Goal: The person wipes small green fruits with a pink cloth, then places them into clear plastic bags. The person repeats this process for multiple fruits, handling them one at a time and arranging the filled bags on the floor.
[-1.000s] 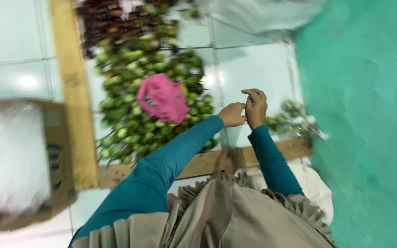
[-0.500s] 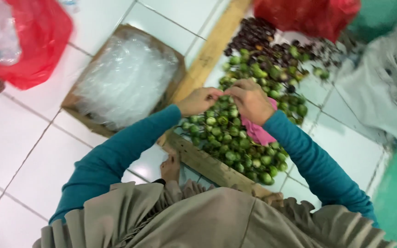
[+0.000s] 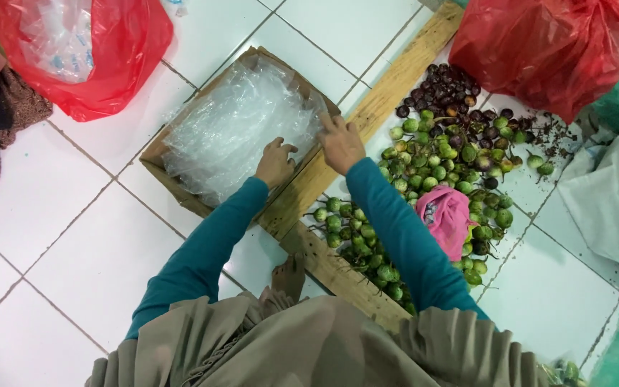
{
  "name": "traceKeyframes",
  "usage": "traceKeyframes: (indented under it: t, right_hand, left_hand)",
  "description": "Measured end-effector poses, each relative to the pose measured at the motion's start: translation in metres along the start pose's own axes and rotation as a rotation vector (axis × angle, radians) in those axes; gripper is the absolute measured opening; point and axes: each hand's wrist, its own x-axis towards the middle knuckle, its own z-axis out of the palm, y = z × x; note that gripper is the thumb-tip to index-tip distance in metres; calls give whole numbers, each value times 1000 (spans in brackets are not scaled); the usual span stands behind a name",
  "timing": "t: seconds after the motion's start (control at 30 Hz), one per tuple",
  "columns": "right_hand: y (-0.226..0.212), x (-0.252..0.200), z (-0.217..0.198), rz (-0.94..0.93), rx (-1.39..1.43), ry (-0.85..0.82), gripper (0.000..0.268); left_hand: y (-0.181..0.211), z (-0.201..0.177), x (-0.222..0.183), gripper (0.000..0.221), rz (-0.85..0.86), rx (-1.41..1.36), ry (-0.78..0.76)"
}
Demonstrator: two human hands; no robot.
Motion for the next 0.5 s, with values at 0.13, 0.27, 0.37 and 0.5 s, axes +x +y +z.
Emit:
traceKeyframes:
  t: [0.13, 0.27, 0.37, 0.5]
  right_hand:
    - [-14, 15, -1, -19, -15, -51, 20]
    - [-25, 31, 35, -96, -109, 69, 13]
    - [-19, 44, 68, -119, -51, 76, 13]
    - [2, 39, 76, -164, 50, 275, 14]
  left_hand:
    - [-23, 26, 22, 42, -2, -23, -27]
    - [-15, 11, 13, 41, 37, -70, -17]
    - [17, -23, -7, 41, 26, -138, 50]
    - [56, -64, -32, 38, 26, -270, 259]
